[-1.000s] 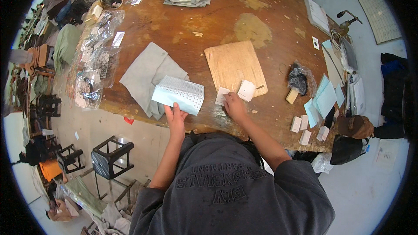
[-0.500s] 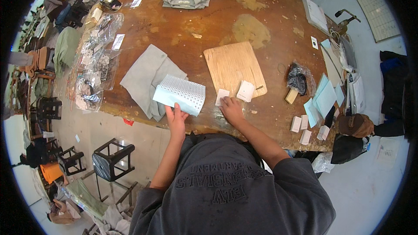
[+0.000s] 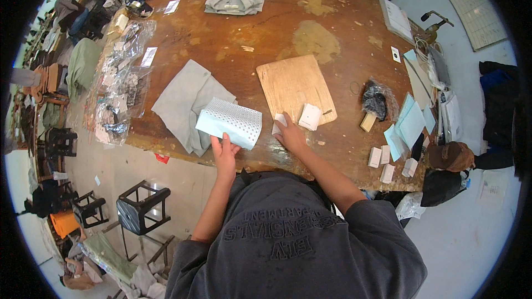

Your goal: The person handles a perforated sheet and small white blocks on a wooden board, then picks up black fibrous material and places it onto the blocks. The person continues to arrange the material and blocks on the board throughout the clip.

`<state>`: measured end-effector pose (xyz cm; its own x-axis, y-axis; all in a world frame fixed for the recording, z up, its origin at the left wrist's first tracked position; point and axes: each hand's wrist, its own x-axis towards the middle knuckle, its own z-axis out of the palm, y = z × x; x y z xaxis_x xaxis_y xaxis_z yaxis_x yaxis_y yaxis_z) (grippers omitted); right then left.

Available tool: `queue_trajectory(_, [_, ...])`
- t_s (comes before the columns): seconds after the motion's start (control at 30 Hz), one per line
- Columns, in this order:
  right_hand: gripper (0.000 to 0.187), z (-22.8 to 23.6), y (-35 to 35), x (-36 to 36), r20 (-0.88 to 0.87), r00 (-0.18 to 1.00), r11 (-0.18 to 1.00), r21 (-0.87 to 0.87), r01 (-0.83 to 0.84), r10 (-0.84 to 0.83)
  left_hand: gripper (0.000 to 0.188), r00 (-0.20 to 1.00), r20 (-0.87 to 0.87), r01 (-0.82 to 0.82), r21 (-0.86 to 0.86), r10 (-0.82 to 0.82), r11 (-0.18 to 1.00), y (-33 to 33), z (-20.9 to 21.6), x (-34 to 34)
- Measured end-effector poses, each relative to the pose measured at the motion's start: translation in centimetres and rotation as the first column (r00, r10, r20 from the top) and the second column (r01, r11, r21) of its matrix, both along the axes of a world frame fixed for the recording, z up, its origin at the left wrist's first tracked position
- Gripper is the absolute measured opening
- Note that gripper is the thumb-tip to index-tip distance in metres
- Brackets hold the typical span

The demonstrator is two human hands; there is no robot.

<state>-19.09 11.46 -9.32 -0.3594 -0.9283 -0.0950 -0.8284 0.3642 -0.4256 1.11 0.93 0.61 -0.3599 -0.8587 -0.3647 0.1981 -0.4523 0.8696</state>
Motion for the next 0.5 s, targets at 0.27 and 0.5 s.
queue_trajectory(0.27, [0.044,-0.5,0.3,-0.8,-0.028,0.996,0.996,-0.03,-0.085,0.084,0.048,0.999,-0.035,-0.019,0.006,0.019,1.0,0.2,0.4,0.3])
queue_trajectory(0.5, [0.046,4.4,2.5,-2.6,-0.069,0.986,0.988,-0.043,0.147,-0.15,0.048,1.0,-0.009,-0.004,0.016,0.004,1.0,0.5,0.2,0.7])
